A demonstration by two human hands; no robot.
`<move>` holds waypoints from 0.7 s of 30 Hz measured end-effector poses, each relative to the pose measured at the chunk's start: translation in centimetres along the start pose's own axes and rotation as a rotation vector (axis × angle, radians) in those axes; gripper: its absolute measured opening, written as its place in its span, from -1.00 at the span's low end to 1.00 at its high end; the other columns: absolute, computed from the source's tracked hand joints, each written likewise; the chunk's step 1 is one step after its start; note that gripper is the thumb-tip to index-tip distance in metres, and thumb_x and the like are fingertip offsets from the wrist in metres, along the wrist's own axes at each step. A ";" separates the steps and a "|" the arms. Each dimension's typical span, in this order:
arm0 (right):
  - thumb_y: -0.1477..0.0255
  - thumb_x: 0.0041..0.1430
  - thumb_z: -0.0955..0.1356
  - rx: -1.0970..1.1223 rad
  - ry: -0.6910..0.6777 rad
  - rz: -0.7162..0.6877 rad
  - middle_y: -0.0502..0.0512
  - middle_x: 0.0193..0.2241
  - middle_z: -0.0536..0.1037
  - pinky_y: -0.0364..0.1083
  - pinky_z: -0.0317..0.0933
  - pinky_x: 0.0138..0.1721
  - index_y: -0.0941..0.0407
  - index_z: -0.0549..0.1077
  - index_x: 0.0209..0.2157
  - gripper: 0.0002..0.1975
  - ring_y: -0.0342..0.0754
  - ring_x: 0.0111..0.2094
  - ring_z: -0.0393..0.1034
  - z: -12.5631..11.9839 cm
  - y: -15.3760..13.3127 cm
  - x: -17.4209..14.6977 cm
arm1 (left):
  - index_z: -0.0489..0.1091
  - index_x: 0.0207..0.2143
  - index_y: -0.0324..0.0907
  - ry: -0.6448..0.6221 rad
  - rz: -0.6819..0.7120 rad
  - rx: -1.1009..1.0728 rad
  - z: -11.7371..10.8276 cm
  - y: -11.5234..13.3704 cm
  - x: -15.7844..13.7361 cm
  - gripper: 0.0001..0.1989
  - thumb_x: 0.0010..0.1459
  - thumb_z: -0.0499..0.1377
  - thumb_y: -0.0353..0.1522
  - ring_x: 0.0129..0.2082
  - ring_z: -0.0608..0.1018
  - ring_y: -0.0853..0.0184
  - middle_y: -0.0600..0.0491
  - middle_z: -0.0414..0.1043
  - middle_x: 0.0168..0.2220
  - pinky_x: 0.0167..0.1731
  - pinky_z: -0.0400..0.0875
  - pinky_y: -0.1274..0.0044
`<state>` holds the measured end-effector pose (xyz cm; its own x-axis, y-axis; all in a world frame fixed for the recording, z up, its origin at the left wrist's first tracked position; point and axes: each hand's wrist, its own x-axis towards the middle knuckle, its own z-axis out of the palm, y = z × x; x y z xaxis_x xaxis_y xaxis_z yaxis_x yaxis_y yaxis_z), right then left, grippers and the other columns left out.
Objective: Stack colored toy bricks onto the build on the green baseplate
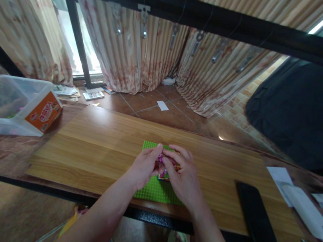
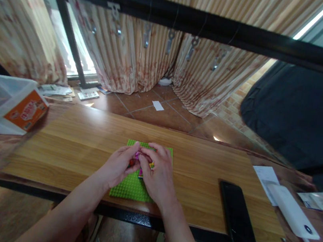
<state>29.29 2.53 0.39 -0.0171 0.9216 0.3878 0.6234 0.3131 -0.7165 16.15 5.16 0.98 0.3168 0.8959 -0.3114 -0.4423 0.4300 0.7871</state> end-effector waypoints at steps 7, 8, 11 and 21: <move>0.32 0.23 0.37 0.056 0.005 0.052 0.10 -0.06 0.54 0.15 0.21 0.09 -0.06 0.63 -0.27 -0.84 0.10 0.03 0.38 0.3 -0.2 -0.1 | 0.34 -0.56 -0.24 -0.050 0.022 0.068 0.1 -0.9 0.2 -0.54 0.03 0.28 -0.02 -0.72 0.22 0.55 0.18 0.20 -0.69 -0.71 -0.04 0.65; 0.33 0.23 0.37 0.072 0.012 0.062 0.10 -0.07 0.55 0.15 0.21 0.09 -0.05 0.63 -0.29 -0.85 0.09 0.02 0.39 0.3 -0.3 -0.1 | 0.34 -0.56 -0.23 -0.047 0.016 0.058 0.1 -0.9 0.2 -0.55 0.02 0.29 -0.03 -0.72 0.22 0.55 0.19 0.20 -0.69 -0.71 -0.05 0.65; 0.34 0.21 0.38 0.109 0.041 0.074 0.10 -0.09 0.57 0.13 0.22 0.08 -0.02 0.62 -0.33 -0.86 0.08 -0.01 0.41 0.3 -0.3 -0.1 | 0.35 -0.54 -0.24 0.002 -0.020 0.010 0.2 -0.6 0.0 -0.56 -0.04 0.33 -0.04 -0.70 0.25 0.55 0.19 0.22 -0.67 -0.69 -0.01 0.67; 0.23 0.17 0.37 -0.030 0.172 0.244 0.12 -0.34 0.67 0.02 0.35 -0.20 0.07 0.59 -0.33 -0.77 0.07 -0.29 0.54 -4.9 3.4 0.8 | 0.45 -0.34 -0.29 0.154 0.027 0.027 -0.6 0.8 0.4 -0.75 0.10 0.17 -0.25 -0.71 0.24 0.54 -0.02 0.51 -0.54 -0.69 -0.09 0.66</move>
<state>35.19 3.17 1.10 0.2671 0.9156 0.3006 0.6160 0.0777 -0.7839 15.43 5.88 1.14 0.1714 0.9145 -0.3664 -0.4253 0.4041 0.8098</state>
